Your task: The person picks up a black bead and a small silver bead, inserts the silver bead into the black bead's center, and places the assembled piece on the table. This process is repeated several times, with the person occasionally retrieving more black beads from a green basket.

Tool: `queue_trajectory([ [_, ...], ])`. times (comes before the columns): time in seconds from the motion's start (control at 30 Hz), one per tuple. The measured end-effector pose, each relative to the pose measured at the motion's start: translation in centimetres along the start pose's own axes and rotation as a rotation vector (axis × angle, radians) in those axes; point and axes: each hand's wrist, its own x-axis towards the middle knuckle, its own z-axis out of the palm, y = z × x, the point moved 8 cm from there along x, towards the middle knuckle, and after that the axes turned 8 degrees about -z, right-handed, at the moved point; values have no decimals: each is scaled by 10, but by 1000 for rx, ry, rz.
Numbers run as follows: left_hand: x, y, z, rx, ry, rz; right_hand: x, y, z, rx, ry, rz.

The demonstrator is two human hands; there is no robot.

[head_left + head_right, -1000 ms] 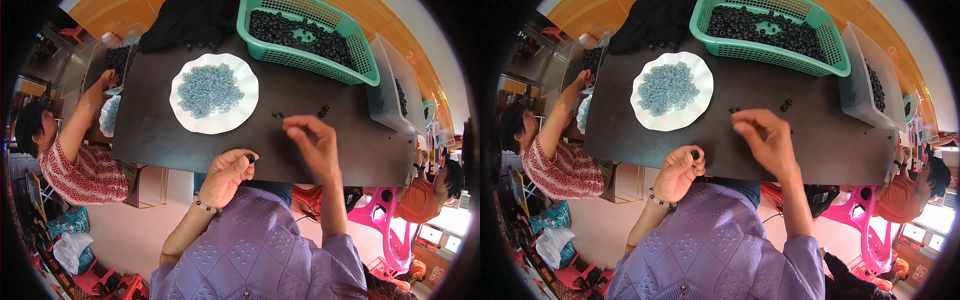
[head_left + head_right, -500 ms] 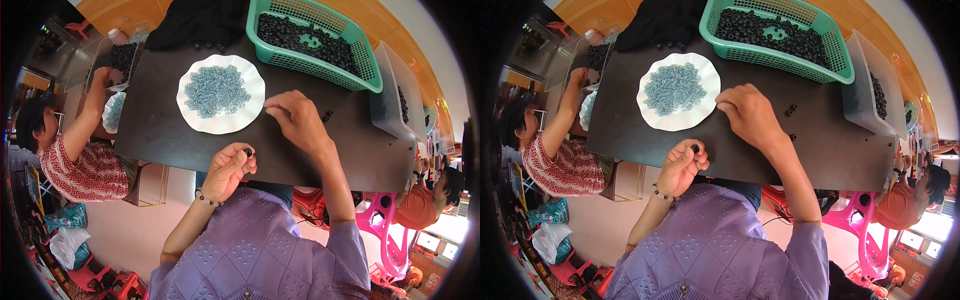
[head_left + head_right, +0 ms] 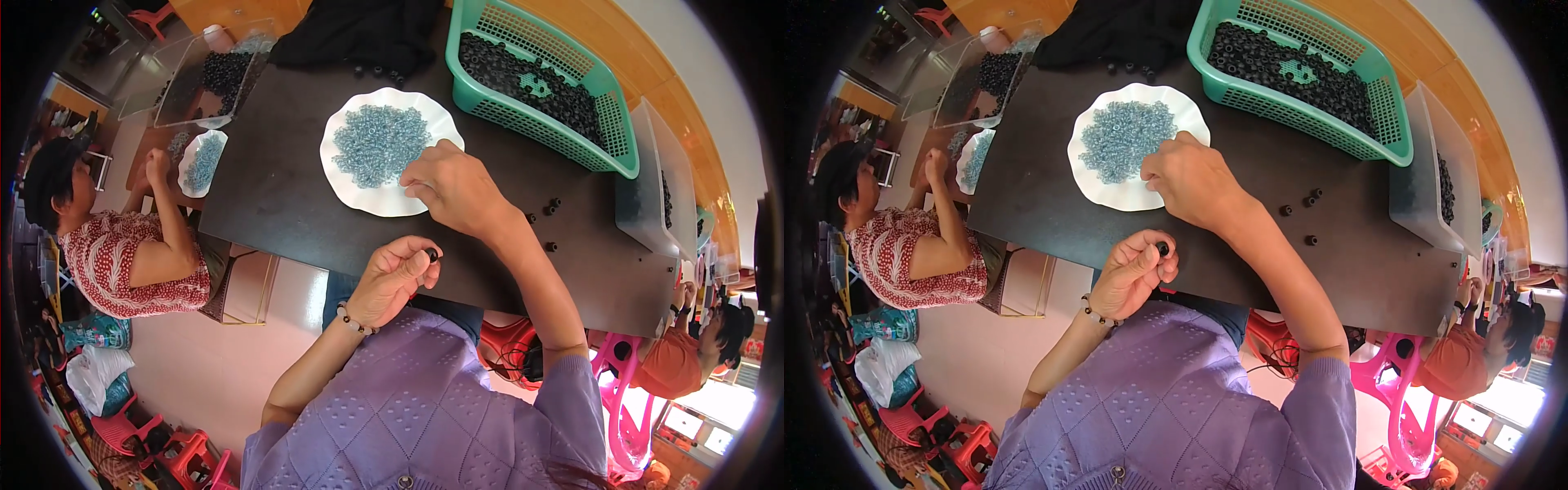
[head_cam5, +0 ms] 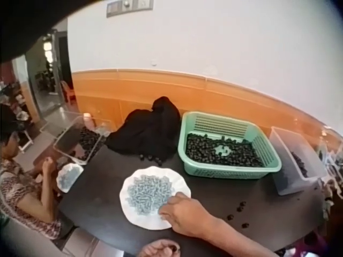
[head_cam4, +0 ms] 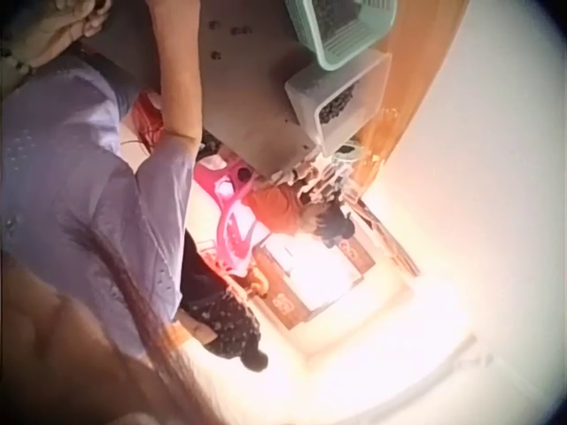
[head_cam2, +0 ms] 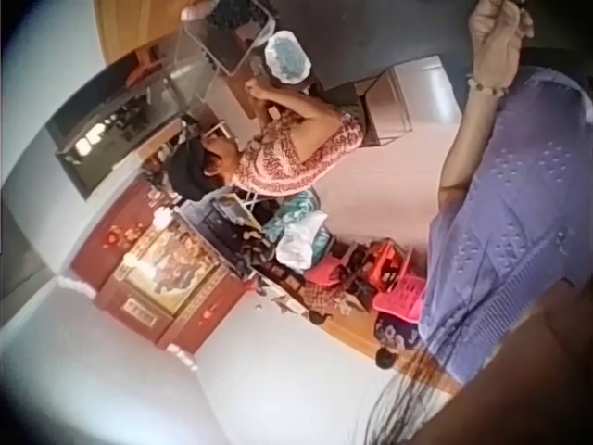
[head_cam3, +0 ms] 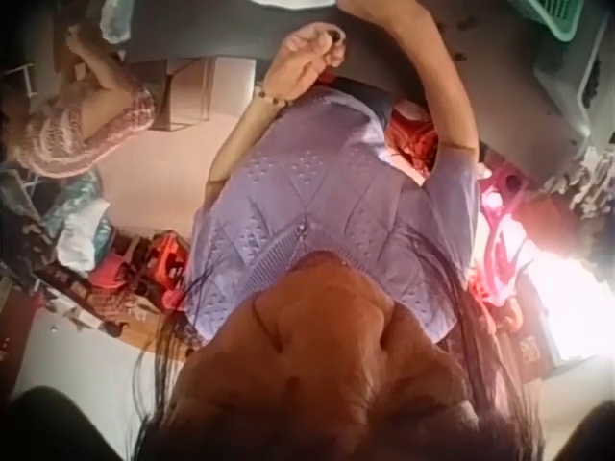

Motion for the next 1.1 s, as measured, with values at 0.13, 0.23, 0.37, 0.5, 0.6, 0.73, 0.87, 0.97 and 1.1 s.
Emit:
queue_trajectory([
  [0.13, 1, -2, -1, 9, -13, -9, 9, -3, 7, -110, -33, -29],
  [0.23, 0, -1, -1, 9, -11, -9, 14, -5, 11, -185, -54, -62],
  [0.37, -1, -1, -1, -3, -13, -9, 17, -9, 20, -328, -72, -155],
  [0.5, -1, -1, -1, 1, -16, -5, 18, -10, 21, -388, -58, -220],
  [0.6, -1, -1, -1, -8, -10, -16, 15, -10, 22, -428, -50, -248],
  [0.73, -1, -1, -1, -6, -10, -12, 15, -13, 17, -395, -74, -251],
  [0.87, -1, -1, 0, -2, -22, -11, 17, -7, 17, -402, -129, -214],
  [0.97, -2, -3, -2, -8, -11, -13, 16, -5, 19, -414, -122, -217],
  [1.1, -1, -2, -1, 0, -23, -26, 14, -3, 17, -415, -79, -212],
])
